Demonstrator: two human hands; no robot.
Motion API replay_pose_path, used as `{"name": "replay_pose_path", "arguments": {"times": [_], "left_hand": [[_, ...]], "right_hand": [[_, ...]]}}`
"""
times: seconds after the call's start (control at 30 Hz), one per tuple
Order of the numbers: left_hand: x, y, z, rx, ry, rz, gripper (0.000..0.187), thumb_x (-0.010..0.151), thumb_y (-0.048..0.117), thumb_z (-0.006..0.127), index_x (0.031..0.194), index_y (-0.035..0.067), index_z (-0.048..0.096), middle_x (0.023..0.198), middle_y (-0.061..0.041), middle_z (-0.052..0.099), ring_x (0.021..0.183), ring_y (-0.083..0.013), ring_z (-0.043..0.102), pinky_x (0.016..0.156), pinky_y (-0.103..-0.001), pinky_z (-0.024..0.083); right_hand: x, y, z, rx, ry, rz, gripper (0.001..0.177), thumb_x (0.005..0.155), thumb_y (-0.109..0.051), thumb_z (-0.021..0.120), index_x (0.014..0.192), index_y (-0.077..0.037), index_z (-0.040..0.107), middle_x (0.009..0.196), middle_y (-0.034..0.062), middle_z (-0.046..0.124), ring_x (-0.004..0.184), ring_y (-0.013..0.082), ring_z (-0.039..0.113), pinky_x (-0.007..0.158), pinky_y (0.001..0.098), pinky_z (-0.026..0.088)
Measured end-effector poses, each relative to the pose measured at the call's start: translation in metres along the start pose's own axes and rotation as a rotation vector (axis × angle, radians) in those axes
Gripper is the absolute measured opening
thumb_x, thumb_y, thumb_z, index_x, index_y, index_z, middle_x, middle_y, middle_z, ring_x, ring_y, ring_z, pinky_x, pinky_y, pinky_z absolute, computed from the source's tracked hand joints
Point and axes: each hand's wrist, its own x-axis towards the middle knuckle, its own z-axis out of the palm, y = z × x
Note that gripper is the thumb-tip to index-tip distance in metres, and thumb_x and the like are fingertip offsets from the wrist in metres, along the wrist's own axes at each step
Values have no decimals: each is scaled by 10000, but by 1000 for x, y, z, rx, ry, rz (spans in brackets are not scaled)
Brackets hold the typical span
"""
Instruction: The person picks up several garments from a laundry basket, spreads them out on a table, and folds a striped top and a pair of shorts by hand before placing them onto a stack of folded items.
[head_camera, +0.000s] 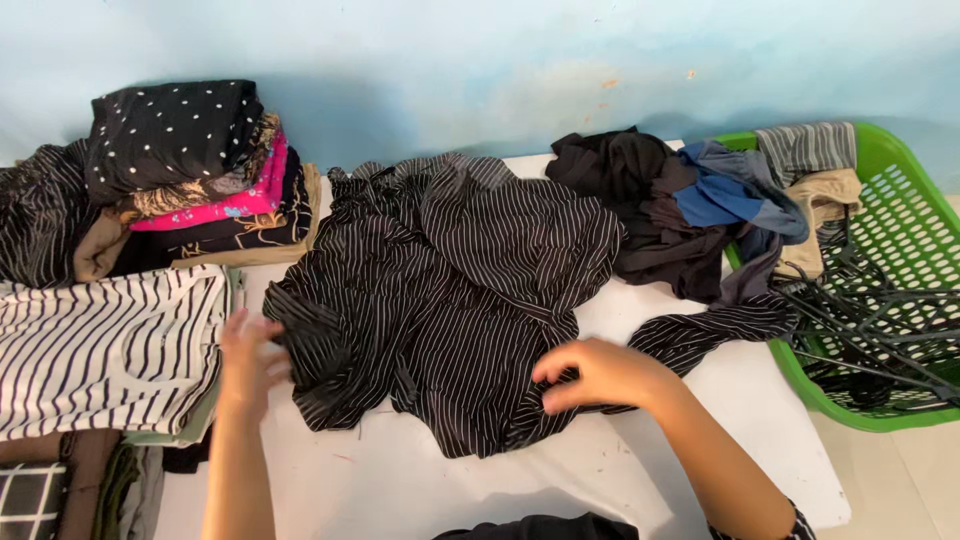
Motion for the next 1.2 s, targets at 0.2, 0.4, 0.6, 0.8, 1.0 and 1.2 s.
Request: {"name": "replay_pose_path", "arguments": {"times": [0.2,0.4,0.6,0.8,1.0,1.2], "left_hand": [[-64,-25,9,745,-116,711,1101,644,310,877,1554,132,283,1280,-275,491,1121,-381,551,862,-455,482],[-104,1,50,1137,418,983,364,888,254,773,1218,157,654,1178,-113,642,1093,-325,638,900,-439,494],[-135,-10,107,1045,-106,732,494,660,490,897,867,92,690,854,-40,694,859,-267,640,758,-460,482],[-112,-43,83,954,-71,885,227,666,119,745,882,62,703,852,-81,678,815,-274,623,737,-436,488],[-96,-39,54,694,-282,483,161,848,-93,560,864,-14,699,779,-110,671,690,-255,631,640,-366,509],[-140,1,99,686,-197,1146,281,749,189,771,997,65,717,1077,-107,698,1012,-300,617,856,-436,499]], "right_hand": [[38,33,-28,-644,836,-108,372,793,-356,737,1075,-112,747,1049,109,700,921,312,683,753,411,535],[40,61,-58,-514,978,-20,190,919,-266,720,1050,-135,760,985,49,710,839,285,690,700,397,538],[85,30,-28,-418,897,-185,140,936,-254,715,1008,-146,766,911,28,711,831,234,696,722,363,544],[136,6,7,-739,842,-385,464,717,-352,753,1104,-95,754,952,89,712,867,271,667,713,410,519],[125,28,-44,-570,767,51,232,945,-304,719,1143,-187,743,966,43,721,920,261,687,781,420,525],[84,94,-95,-829,1192,40,196,983,-198,705,1170,-144,727,1283,82,650,1208,341,578,941,499,446]]}}
